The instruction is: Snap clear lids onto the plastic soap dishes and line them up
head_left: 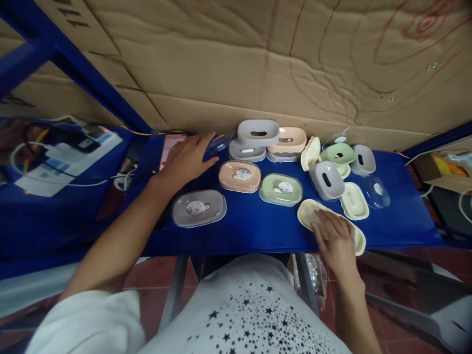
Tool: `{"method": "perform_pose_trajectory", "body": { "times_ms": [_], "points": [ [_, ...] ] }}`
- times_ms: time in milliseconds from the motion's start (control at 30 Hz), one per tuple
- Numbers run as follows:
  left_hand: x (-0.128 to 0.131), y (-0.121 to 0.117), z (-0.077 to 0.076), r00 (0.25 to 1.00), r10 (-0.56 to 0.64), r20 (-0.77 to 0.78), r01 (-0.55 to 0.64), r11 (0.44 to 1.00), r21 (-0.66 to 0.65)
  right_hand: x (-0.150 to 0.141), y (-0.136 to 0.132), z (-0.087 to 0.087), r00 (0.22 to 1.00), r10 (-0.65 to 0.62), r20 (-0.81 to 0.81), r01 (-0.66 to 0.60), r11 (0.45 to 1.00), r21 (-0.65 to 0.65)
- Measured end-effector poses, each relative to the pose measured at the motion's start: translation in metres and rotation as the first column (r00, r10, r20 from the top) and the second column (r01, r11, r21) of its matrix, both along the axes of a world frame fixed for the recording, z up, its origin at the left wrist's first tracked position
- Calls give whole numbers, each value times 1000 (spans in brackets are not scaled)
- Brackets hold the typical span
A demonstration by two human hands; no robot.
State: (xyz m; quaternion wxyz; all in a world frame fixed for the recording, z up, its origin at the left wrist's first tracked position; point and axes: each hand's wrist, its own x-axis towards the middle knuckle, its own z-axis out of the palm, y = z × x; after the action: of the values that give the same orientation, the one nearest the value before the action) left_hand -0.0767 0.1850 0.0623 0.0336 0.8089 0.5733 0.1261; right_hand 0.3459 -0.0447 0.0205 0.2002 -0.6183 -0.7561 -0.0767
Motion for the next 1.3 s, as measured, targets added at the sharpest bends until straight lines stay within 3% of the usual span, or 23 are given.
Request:
{"method": "perform_pose_trajectory", "body": {
  "times_ms": [100,200,400,467,533,600,700,867,933,1100,1167,1233,1300],
  "points": [
    [5,21,-9,999,21,-26,-22,998,-58,-11,-15,-15,1000,25,-8,-26,999,-33],
    [4,31,-9,998,59,3,-58,992,-108,-31,-20,-26,990,128,-57,-132,989,-67],
    [-11,15,9,946,203,252,-198,979,-46,-61,-5,-27,930,333,-157,-356,923,-147],
    [-13,1,17,858,230,459,-233,971,-49,-68,6,-26,905,389,-170,-414,898,-151],
    [-11,-19,25,683,241,689,-249,964,-90,-75,17,-26,882,439,-170,-463,875,-142],
    [-5,-43,31,517,237,823,-188,969,-161,-81,23,-25,857,489,-165,-510,850,-132],
    [8,-86,31,405,237,883,-148,970,-193,-80,21,-23,822,539,-187,-562,820,-109],
    [30,-151,12,190,390,901,4,917,-398,-56,1,-17,913,353,-205,-378,921,-97],
    [39,-168,3,154,429,890,49,897,-440,-51,-7,-16,926,337,-169,-362,919,-155],
    [61,-188,-15,133,378,916,8,924,-383,-59,-13,-15,904,368,-219,-405,900,-161],
    [65,-193,-21,184,324,928,-62,946,-318,-63,-11,-14,907,353,-230,-392,908,-148],
    [67,-197,-28,323,251,913,-137,966,-217,-65,-10,-14,910,357,-211,-395,902,-176],
    [67,-199,-37,532,148,834,-169,983,-66,-64,-10,-14,910,371,-186,-406,890,-209]
  ]
}}
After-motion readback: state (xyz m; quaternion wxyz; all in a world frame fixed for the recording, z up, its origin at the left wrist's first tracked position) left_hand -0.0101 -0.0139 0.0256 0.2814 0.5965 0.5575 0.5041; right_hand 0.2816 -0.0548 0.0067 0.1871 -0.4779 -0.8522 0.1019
